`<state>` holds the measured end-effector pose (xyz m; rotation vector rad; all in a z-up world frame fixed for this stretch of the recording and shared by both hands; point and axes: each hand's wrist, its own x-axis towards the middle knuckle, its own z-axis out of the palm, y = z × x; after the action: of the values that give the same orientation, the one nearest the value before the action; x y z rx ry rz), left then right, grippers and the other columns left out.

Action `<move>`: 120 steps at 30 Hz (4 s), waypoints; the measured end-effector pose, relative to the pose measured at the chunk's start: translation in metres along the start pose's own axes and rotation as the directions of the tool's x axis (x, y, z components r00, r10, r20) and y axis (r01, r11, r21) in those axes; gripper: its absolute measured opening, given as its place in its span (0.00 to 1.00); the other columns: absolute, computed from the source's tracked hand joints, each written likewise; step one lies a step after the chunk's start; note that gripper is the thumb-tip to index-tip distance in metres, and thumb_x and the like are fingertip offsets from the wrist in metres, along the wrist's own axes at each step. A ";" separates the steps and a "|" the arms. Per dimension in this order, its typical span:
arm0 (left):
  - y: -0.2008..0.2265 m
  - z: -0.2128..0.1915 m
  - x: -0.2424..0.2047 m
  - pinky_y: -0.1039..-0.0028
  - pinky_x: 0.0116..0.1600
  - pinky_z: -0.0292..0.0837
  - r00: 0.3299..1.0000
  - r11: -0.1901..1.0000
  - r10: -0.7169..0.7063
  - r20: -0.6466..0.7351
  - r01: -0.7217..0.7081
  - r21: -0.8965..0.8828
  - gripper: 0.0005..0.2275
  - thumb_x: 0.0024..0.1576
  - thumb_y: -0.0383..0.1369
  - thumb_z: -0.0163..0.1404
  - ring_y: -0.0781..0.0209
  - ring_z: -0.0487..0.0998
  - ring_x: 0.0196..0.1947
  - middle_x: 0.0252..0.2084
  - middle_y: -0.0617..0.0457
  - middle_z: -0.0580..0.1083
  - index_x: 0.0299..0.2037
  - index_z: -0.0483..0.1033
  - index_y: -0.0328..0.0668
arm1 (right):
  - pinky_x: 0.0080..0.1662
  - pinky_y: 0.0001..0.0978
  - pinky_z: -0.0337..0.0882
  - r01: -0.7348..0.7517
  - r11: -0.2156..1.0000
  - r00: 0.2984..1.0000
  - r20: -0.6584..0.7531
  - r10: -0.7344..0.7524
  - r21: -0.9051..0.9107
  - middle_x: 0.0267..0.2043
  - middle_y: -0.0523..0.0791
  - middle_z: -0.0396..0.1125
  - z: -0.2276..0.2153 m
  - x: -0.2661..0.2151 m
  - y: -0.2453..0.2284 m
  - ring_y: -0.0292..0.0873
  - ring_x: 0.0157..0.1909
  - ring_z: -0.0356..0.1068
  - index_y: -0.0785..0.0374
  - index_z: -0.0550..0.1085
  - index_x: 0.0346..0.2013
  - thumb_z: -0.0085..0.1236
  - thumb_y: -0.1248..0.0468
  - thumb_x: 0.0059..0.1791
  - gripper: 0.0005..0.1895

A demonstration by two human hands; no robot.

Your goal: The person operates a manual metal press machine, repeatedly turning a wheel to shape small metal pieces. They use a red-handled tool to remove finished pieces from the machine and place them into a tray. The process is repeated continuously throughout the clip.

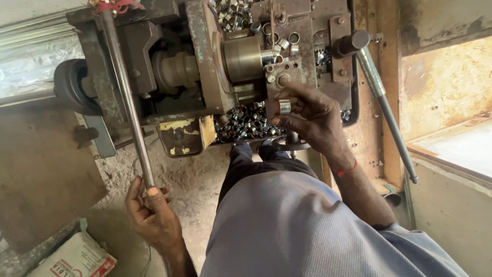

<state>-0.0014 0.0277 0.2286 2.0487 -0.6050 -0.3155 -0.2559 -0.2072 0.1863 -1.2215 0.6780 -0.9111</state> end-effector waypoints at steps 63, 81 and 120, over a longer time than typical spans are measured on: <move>-0.006 -0.003 0.007 0.80 0.24 0.72 0.990 0.981 -0.052 0.135 0.026 0.192 0.18 0.59 0.35 0.58 0.72 0.75 0.26 0.39 0.48 0.78 0.54 0.74 0.29 | 0.33 0.26 0.78 -0.381 0.809 0.922 -0.118 0.369 -0.448 0.40 0.52 0.74 -0.083 0.154 0.096 0.37 0.31 0.75 0.70 0.71 0.59 0.46 0.71 0.56 0.17; 0.006 0.000 0.009 0.78 0.23 0.70 0.969 0.980 -0.196 0.151 0.188 0.066 0.15 0.60 0.32 0.57 0.68 0.74 0.23 0.33 0.47 0.77 0.53 0.76 0.30 | 0.40 0.27 0.76 -0.137 0.945 0.887 -0.461 -0.017 -0.298 0.39 0.48 0.74 -0.086 0.045 0.104 0.36 0.37 0.75 0.66 0.77 0.47 0.55 0.71 0.56 0.07; -0.033 -0.003 0.029 0.68 0.30 0.77 0.892 0.892 -0.386 0.237 0.294 0.344 0.19 0.59 0.32 0.57 0.54 0.82 0.30 0.34 0.37 0.79 0.54 0.74 0.22 | 0.36 0.54 0.69 -0.639 0.141 0.769 -0.630 0.109 -0.756 0.37 0.56 0.74 -0.270 -0.028 0.334 0.59 0.38 0.74 0.61 0.75 0.52 0.56 0.52 0.51 0.21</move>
<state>0.0343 0.0286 0.2022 2.4282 -0.4869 -0.8006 -0.4251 -0.2856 -0.2013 -1.7621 2.0977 -0.1578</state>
